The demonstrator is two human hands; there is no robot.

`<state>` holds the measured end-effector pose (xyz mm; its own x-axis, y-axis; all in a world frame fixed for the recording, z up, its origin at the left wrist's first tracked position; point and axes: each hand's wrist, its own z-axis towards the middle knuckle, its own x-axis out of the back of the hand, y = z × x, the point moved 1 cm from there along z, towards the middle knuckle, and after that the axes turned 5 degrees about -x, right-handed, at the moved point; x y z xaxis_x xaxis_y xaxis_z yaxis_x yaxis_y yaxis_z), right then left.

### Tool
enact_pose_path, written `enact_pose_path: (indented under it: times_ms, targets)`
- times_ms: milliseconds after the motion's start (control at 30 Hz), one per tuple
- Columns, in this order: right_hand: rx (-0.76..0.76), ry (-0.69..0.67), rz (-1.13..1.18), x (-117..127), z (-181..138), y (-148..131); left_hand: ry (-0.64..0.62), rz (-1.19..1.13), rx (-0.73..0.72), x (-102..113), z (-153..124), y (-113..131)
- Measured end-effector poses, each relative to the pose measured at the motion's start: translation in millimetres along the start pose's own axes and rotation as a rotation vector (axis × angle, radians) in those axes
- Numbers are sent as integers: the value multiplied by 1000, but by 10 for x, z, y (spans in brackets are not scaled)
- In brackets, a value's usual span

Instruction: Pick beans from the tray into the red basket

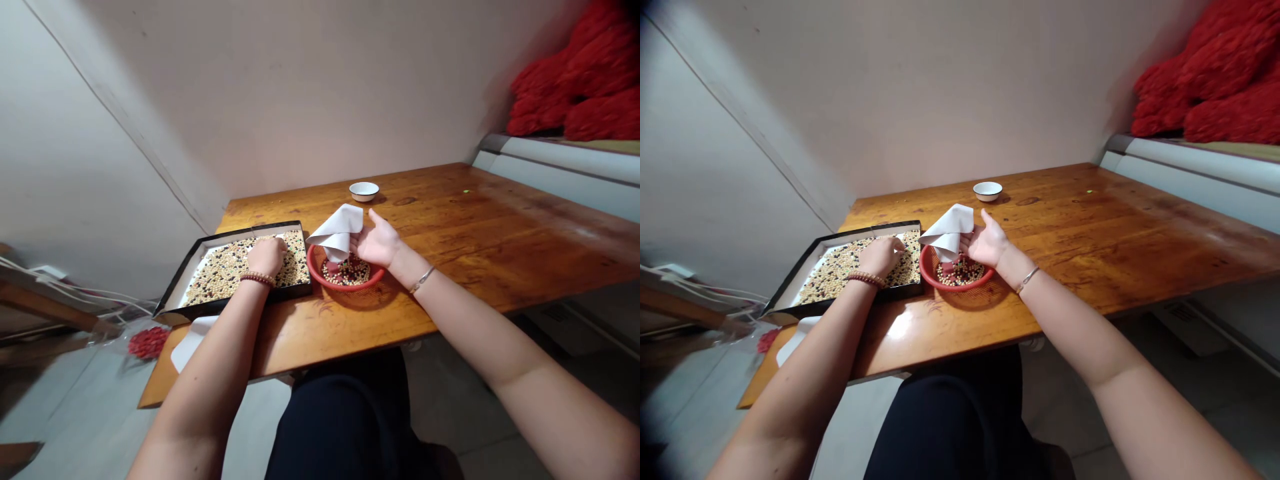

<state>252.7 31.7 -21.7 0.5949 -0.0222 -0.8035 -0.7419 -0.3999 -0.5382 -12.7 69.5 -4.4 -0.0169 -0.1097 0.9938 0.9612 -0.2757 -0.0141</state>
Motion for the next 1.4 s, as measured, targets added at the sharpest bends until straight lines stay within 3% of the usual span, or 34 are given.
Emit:
enact_pose_path:
  times_ms: [233, 500, 667, 833, 967, 1067, 1167, 1267, 1400]
  targets:
    - [45, -26, -50, -91, -48, 48, -19, -20, 25, -23, 30, 9]
    - [75, 85, -126, -208, -141, 43, -40, -11, 69, -93, 67, -17]
    - [241, 21, -356, -231, -172, 58, -34, -25, 53, -73, 44, -13]
    - [537, 73, -690, -245, -185, 84, -37, -19, 30, -59, 27, -2]
    - [516, 59, -672, -266, -195, 97, -3, 9, 63, -18, -6, 16]
    - [378, 41, -479, -261, -200, 82, 156, 17, 49, 81, -65, 90]
    - [224, 31, -321, -243, -191, 49, 462, -49, -51, 210, -175, 252]
    - [232, 52, -266, -236, -190, 13, 728, -154, -320, 264, -323, 475]
    - [207, 47, -316, -254, -214, 15, 907, -166, -673, 156, -472, 715]
